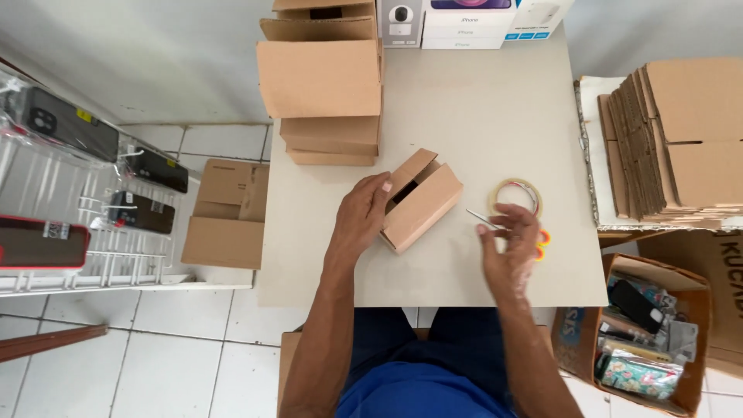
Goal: Assembling small cardboard boxes by folding flaps and sealing them with adhesive tape.
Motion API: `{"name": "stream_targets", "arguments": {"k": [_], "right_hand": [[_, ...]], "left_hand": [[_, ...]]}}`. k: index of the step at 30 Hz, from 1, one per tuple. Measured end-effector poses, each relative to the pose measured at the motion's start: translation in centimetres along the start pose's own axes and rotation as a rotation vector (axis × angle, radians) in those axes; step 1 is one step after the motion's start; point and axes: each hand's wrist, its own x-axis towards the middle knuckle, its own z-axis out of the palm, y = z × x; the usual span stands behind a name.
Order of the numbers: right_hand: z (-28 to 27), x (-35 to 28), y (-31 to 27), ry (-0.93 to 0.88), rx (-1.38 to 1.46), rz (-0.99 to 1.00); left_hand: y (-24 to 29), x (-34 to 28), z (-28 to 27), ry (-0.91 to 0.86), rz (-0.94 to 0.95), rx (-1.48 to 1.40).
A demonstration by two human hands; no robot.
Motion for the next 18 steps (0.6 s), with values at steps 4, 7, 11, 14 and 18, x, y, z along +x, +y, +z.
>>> {"name": "stream_targets", "arguments": {"k": [4, 7, 11, 14, 18], "right_hand": [[4.8, -1.4, -3.3, -0.034, 0.183, 0.060], [6.3, -1.5, -4.0, -0.176, 0.051, 0.032], [6.7, -1.2, -5.1, -0.261, -0.071, 0.028], [6.7, -0.7, -5.5, -0.277, -0.073, 0.009], [6.7, -0.2, -4.7, -0.301, -0.012, -0.008]], "left_hand": [[0.8, -1.2, 0.2, 0.003, 0.006, -0.059], [0.0, -2.2, 0.7, -0.009, -0.034, -0.079], [-1.5, -3.0, 2.1, 0.099, -0.054, -0.065], [-2.2, -2.8, 3.2, 0.145, -0.059, -0.031], [-3.0, -2.6, 4.2, 0.193, -0.049, -0.007]]}}
